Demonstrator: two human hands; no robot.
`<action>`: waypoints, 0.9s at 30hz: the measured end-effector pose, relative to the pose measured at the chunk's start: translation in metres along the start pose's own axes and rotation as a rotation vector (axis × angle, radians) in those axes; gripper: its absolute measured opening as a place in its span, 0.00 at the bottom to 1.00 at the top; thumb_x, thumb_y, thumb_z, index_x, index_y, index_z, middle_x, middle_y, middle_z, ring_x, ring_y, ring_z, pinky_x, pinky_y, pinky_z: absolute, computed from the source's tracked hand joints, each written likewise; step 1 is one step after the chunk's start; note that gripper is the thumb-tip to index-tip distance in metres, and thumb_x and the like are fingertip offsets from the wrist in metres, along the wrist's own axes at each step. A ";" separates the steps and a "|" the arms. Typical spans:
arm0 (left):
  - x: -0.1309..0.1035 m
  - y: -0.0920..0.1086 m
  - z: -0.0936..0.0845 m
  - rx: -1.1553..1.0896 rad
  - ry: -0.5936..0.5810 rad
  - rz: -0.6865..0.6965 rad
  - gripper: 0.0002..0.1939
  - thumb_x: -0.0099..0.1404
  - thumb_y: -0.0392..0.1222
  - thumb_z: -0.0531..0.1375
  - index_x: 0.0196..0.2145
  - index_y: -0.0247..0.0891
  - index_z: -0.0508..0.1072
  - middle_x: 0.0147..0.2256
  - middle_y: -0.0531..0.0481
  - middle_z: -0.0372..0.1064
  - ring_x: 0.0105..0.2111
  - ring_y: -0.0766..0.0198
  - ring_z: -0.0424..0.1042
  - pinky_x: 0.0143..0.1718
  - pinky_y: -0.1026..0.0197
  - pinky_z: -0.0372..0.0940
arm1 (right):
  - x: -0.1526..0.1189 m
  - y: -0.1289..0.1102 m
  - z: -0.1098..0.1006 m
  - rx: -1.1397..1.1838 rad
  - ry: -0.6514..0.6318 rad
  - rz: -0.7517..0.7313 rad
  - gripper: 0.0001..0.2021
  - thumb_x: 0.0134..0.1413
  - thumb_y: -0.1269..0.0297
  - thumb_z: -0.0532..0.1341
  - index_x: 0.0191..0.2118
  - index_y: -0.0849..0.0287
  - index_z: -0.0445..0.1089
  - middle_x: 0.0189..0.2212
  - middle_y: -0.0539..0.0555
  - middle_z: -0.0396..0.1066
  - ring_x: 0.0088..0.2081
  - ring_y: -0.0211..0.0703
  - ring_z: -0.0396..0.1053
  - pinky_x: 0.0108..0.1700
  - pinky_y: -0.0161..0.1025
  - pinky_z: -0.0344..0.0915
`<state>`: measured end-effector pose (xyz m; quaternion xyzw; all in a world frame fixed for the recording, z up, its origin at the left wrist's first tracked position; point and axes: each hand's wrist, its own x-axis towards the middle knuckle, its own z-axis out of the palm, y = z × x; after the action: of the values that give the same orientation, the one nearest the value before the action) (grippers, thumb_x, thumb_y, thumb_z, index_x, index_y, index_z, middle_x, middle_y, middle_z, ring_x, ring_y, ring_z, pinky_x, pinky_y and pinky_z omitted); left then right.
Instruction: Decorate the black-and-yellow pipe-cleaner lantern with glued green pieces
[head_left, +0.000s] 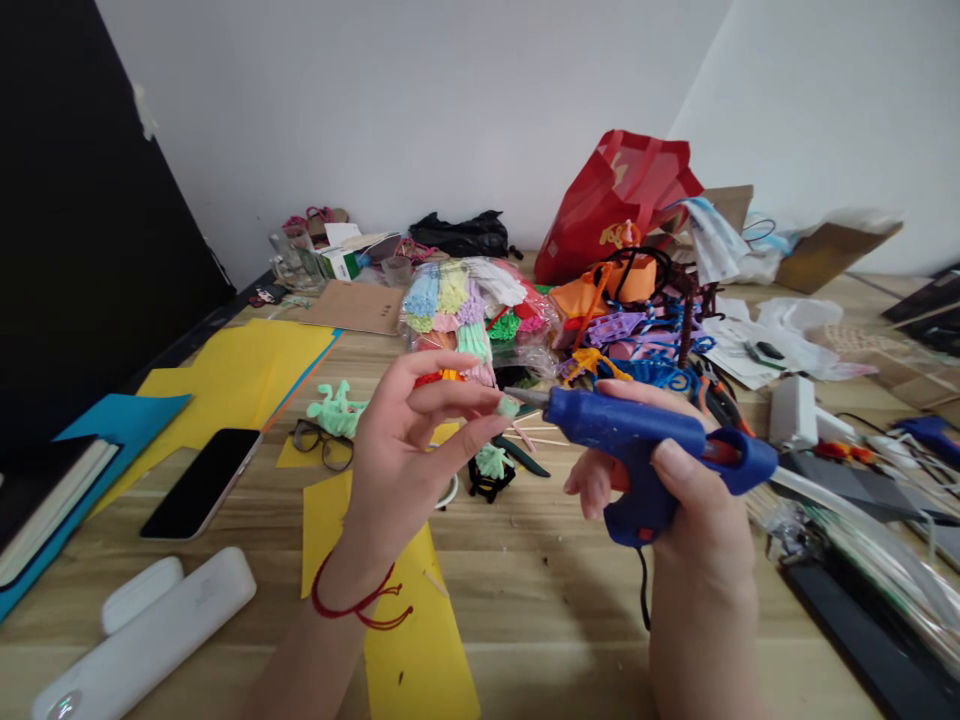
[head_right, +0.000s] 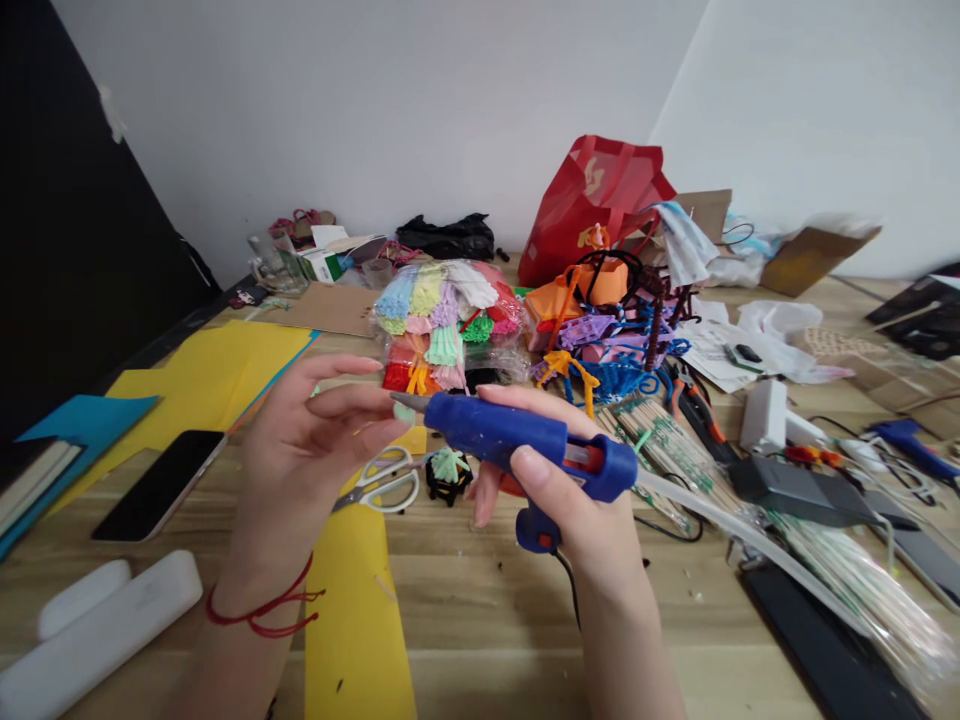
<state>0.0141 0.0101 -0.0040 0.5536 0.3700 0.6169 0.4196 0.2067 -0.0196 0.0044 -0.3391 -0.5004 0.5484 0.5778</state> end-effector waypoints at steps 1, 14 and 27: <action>0.000 0.000 0.000 0.006 0.004 -0.003 0.18 0.57 0.38 0.72 0.43 0.44 0.71 0.33 0.56 0.81 0.38 0.60 0.81 0.45 0.57 0.77 | 0.000 0.000 0.000 -0.004 -0.010 -0.001 0.17 0.53 0.50 0.69 0.47 0.47 0.75 0.21 0.46 0.76 0.21 0.47 0.74 0.29 0.49 0.75; -0.003 0.003 0.002 -0.067 0.090 0.012 0.18 0.57 0.34 0.71 0.42 0.47 0.72 0.34 0.61 0.80 0.37 0.65 0.81 0.45 0.62 0.77 | -0.001 -0.001 0.000 0.011 0.033 -0.014 0.17 0.52 0.51 0.71 0.46 0.49 0.77 0.20 0.47 0.77 0.20 0.45 0.75 0.29 0.45 0.74; 0.000 0.000 -0.001 -0.037 0.011 -0.020 0.18 0.56 0.34 0.71 0.42 0.47 0.72 0.32 0.60 0.80 0.37 0.64 0.81 0.45 0.61 0.76 | -0.001 0.000 0.002 0.017 0.005 -0.019 0.15 0.54 0.51 0.70 0.47 0.46 0.76 0.21 0.47 0.77 0.21 0.43 0.75 0.29 0.43 0.74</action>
<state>0.0136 0.0096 -0.0040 0.5385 0.3662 0.6226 0.4338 0.2050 -0.0205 0.0043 -0.3309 -0.4973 0.5464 0.5871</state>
